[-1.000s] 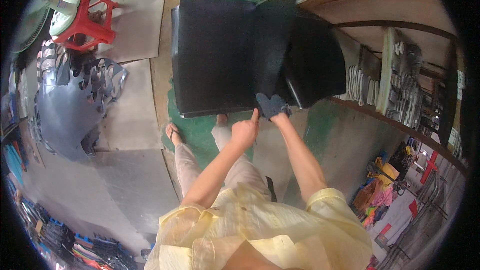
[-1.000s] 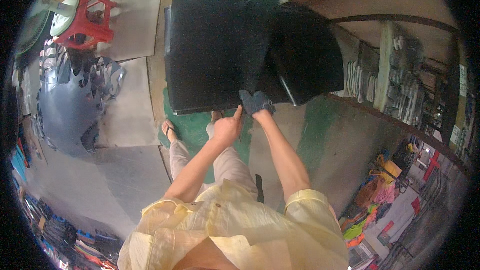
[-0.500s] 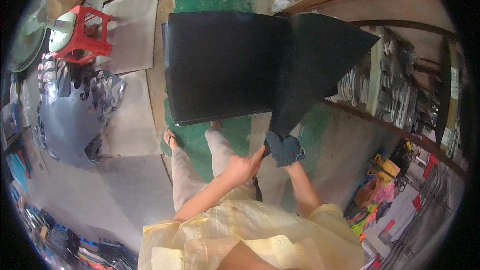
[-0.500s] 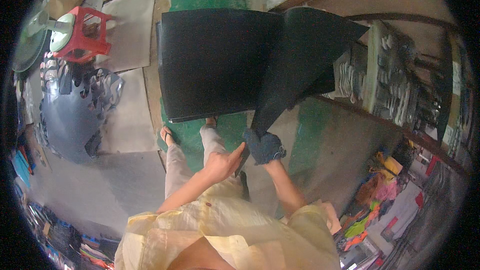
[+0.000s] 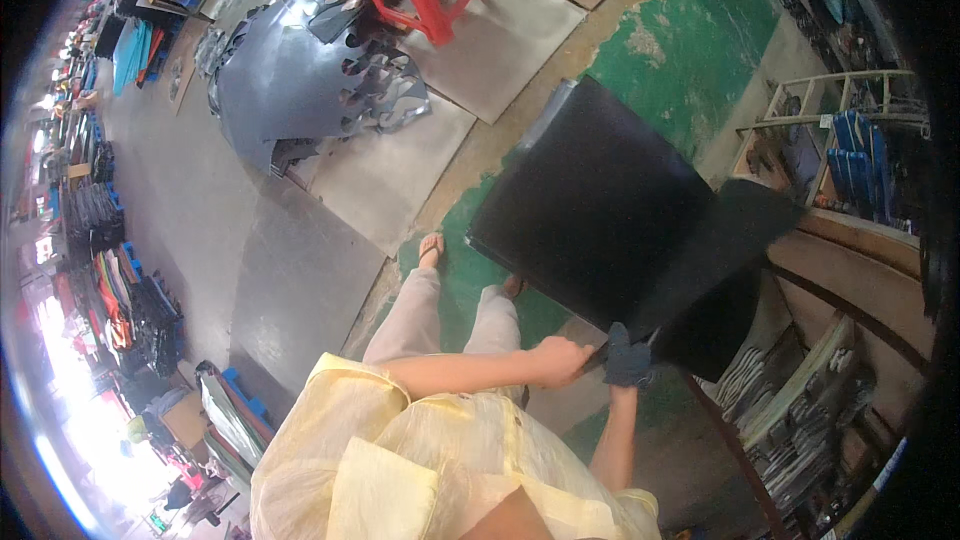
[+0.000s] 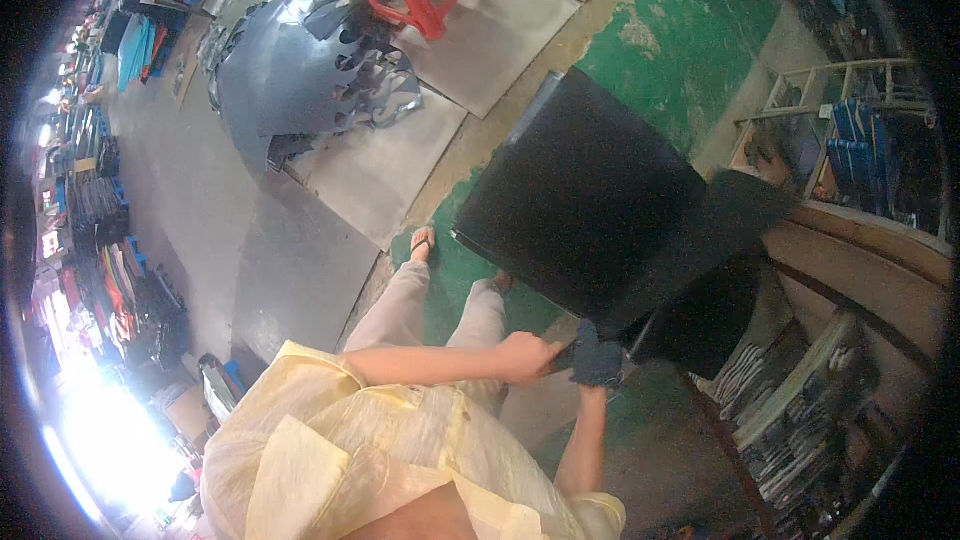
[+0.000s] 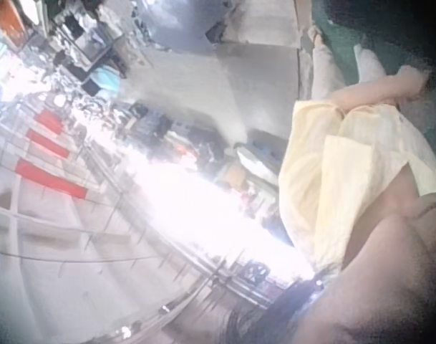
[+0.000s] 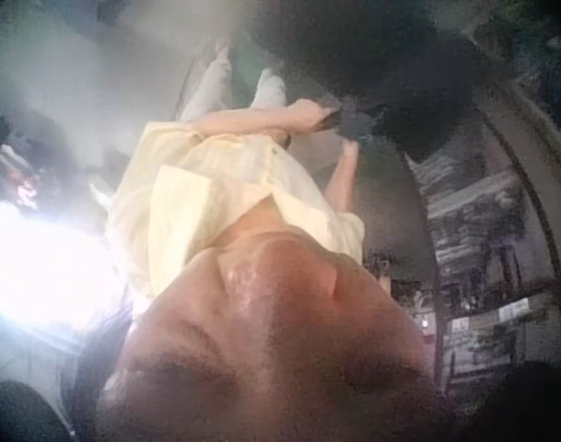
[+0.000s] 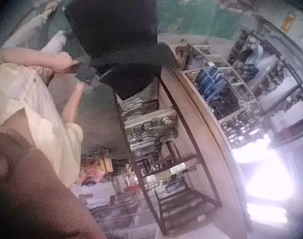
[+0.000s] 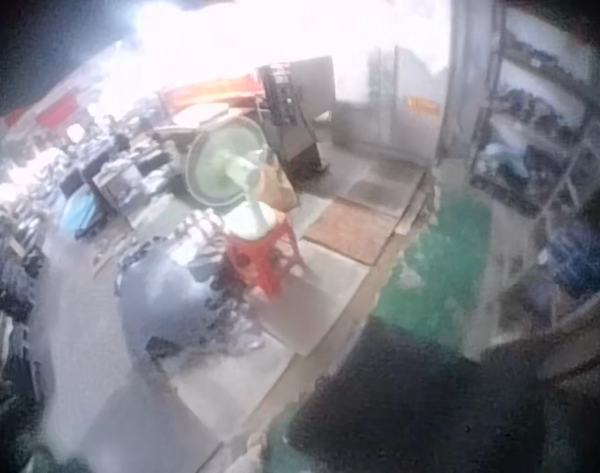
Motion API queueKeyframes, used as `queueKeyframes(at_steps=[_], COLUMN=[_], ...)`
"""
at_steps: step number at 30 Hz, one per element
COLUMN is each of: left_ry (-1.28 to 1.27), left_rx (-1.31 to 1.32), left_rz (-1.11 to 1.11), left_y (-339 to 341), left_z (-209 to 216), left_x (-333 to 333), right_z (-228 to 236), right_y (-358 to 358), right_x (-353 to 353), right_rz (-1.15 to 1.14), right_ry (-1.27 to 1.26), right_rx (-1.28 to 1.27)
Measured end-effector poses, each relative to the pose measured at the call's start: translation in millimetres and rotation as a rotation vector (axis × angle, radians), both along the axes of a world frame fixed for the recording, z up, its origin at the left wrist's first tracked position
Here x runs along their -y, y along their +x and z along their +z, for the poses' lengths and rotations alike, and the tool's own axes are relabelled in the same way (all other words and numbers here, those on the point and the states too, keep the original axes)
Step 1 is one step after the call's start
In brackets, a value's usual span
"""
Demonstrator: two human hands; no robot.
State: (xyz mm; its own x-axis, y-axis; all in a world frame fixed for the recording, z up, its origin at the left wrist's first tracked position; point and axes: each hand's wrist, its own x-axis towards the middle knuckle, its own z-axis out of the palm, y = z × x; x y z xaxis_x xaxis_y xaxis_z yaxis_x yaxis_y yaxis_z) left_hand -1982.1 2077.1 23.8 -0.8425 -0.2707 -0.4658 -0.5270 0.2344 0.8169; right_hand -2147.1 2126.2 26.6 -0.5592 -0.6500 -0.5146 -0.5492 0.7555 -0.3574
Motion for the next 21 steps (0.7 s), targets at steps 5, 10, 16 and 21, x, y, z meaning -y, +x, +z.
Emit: queueKeyframes(at_steps=[5, 10, 16, 21], left_ry=[-0.121, -0.057, 0.070, -0.215], left_rx=[-0.257, -0.361, -0.210, 0.080], left_rz=[-0.155, -0.080, 0.135, 0.132], left_y=[48, 79, 251, 295], left_z=[-24, -25, 43, 6], left_x=[9, 14, 106, 173], right_z=[24, 38, 71, -3], right_y=[44, 84, 221, 258], right_x=[5, 9, 114, 192], right_rz=[-0.068, 0.300, 0.213, 0.158], right_ry=[0.108, 0.259, 0.101, -0.027], right_rx=[-0.049, -0.188, 0.466, 0.228])
